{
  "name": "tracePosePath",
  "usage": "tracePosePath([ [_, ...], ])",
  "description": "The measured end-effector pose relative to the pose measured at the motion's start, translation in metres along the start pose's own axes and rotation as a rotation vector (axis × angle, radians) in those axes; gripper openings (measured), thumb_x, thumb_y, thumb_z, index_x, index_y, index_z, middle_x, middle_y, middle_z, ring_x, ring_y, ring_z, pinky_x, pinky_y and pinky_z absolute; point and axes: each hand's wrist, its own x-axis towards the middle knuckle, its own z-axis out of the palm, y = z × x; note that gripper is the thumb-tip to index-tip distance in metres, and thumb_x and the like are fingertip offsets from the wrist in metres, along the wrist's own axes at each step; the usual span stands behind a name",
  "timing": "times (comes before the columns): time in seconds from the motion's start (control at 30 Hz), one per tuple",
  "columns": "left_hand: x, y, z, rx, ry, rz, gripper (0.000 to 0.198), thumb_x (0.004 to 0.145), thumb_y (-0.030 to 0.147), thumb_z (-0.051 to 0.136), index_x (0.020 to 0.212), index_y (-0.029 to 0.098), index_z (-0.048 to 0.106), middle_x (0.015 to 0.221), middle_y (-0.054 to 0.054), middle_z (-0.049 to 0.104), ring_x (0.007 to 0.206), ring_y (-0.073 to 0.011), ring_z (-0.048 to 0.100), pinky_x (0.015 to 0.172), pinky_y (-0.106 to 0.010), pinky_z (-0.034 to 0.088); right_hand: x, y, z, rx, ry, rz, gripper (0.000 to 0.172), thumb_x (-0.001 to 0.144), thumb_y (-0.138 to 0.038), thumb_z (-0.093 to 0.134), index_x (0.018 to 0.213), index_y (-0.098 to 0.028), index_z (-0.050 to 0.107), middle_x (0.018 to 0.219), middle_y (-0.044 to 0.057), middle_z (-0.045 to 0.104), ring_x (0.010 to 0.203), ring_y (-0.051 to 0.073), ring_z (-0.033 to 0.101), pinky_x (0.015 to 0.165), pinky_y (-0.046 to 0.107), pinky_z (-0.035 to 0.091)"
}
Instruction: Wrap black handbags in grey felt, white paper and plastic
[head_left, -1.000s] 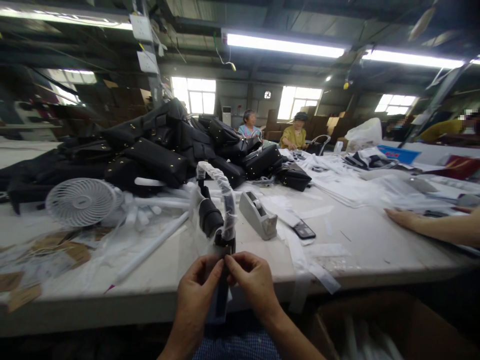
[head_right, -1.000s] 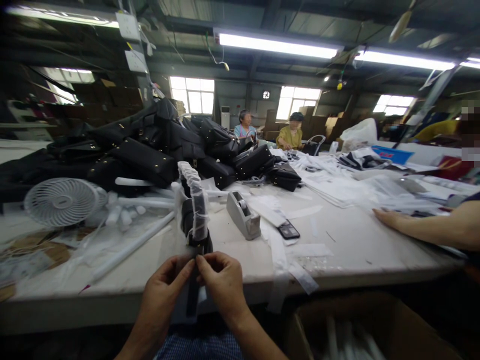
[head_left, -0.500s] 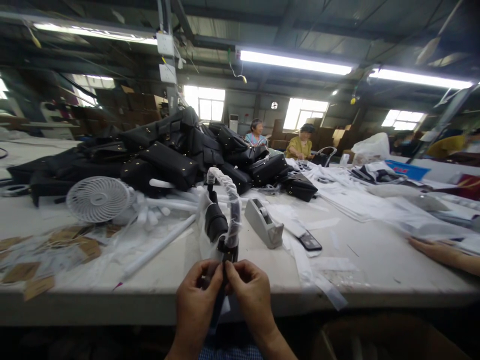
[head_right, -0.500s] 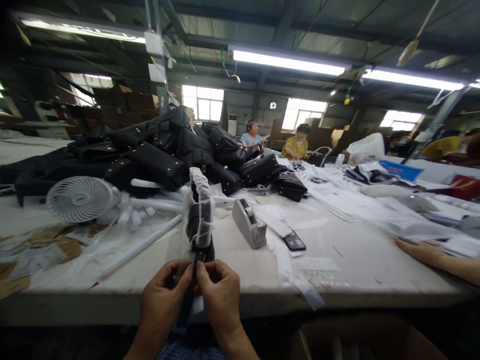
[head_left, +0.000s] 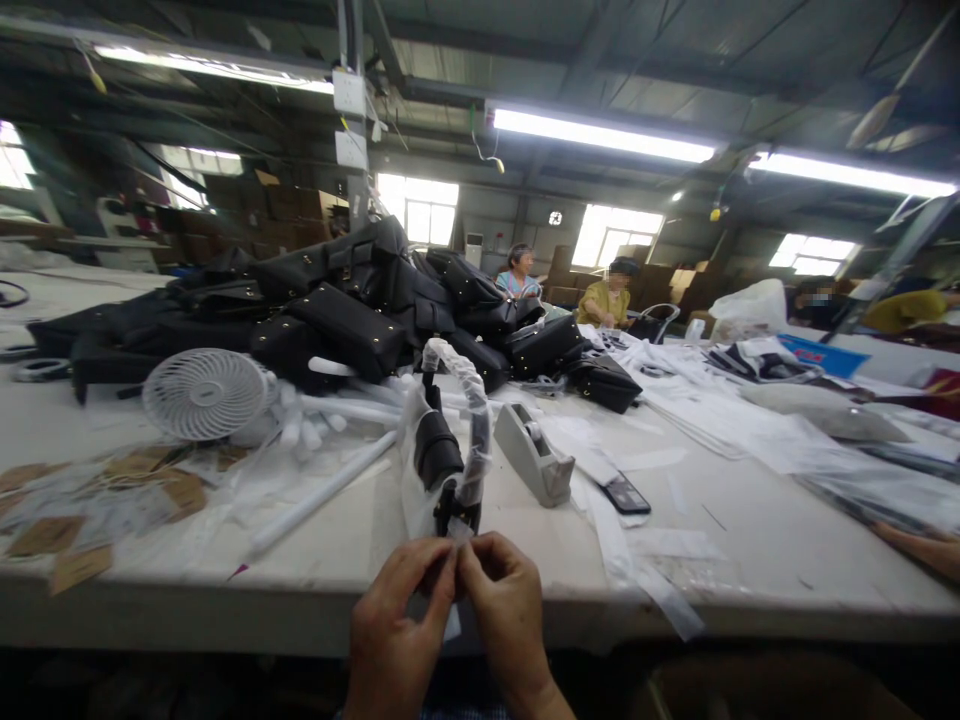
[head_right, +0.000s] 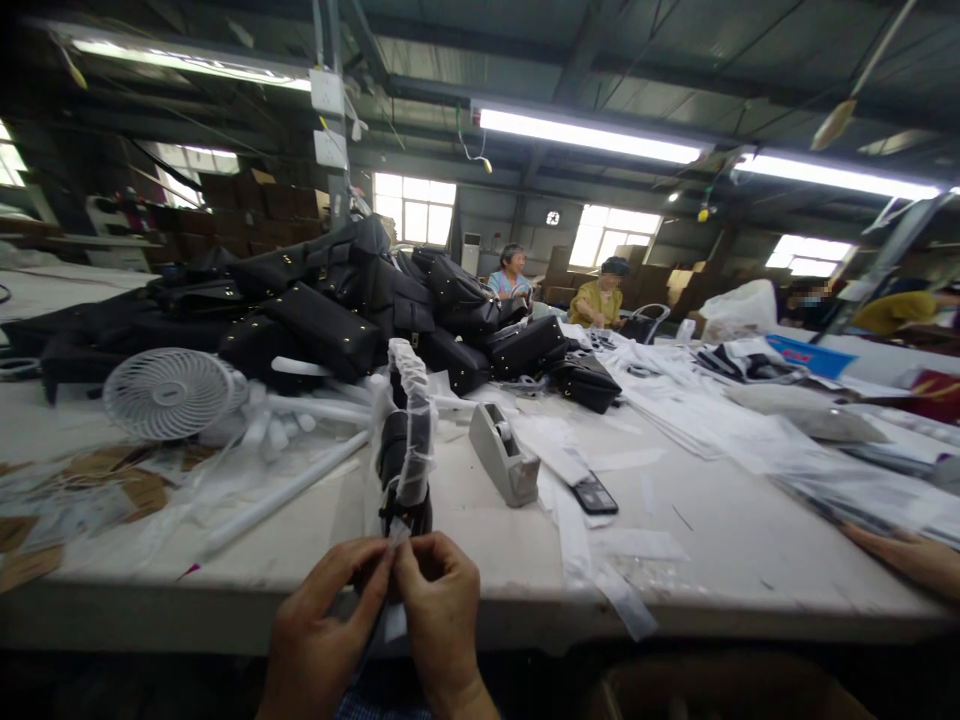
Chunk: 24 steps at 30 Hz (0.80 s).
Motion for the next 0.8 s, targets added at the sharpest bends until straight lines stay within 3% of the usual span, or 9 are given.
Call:
tracePosePath([
  [0.2,-0.01,0.002,-0.003,0.011,-0.004,-0.001,0.018,0.079,0.033,0.07,0.095,0.033,0.078,0.097,-0.004,0.076,0.089,-0.0247,0.071,0.087,-0.031,0.054,0.001,0.0,0.001,0.103,-0.022,0.092,0.038,0.072,-0.05,0.078,0.066,-0.014,0.068,0.06,0.002,0.066,0.055,0.016,0.06,0.055,0.024,0.049],
  [0.3,-0.009,-0.001,-0.007,-0.027,0.019,-0.141,0.026,0.075,0.041,0.074,0.098,0.028,0.075,0.093,-0.005,0.075,0.082,-0.0239,0.071,0.078,-0.029,0.056,0.0,0.0,0.002,0.086,-0.024,0.104,0.039,0.073,-0.051,0.077,0.066,-0.014,0.068,0.06,0.003,0.067,0.055,0.015,0.06,0.055,0.024,0.049],
  [0.47,0.006,-0.006,-0.015,-0.121,-0.05,-0.331,0.053,0.071,0.056,0.074,0.109,0.02,0.068,0.092,-0.006,0.072,0.069,-0.0202,0.068,0.061,-0.027,0.056,-0.001,-0.001,0.004,0.017,-0.019,0.1,0.04,0.078,-0.052,0.074,0.067,-0.015,0.066,0.055,0.002,0.065,0.053,0.014,0.059,0.056,0.023,0.047],
  [0.63,0.019,-0.015,-0.017,-0.225,-0.123,-0.479,0.051,0.069,0.063,0.073,0.093,0.017,0.07,0.088,-0.008,0.074,0.073,-0.0235,0.07,0.061,-0.028,0.056,-0.002,-0.004,0.004,-0.065,-0.005,0.078,0.041,0.08,-0.054,0.071,0.069,-0.015,0.067,0.054,0.003,0.065,0.052,0.015,0.06,0.058,0.025,0.047],
  [0.8,0.024,-0.018,-0.015,-0.234,-0.134,-0.445,0.046,0.07,0.058,0.074,0.092,0.017,0.069,0.088,-0.006,0.075,0.078,-0.0233,0.07,0.066,-0.027,0.055,-0.003,-0.002,0.004,-0.077,-0.002,0.06,0.04,0.08,-0.054,0.071,0.07,-0.015,0.068,0.054,0.003,0.065,0.053,0.016,0.061,0.057,0.024,0.047],
])
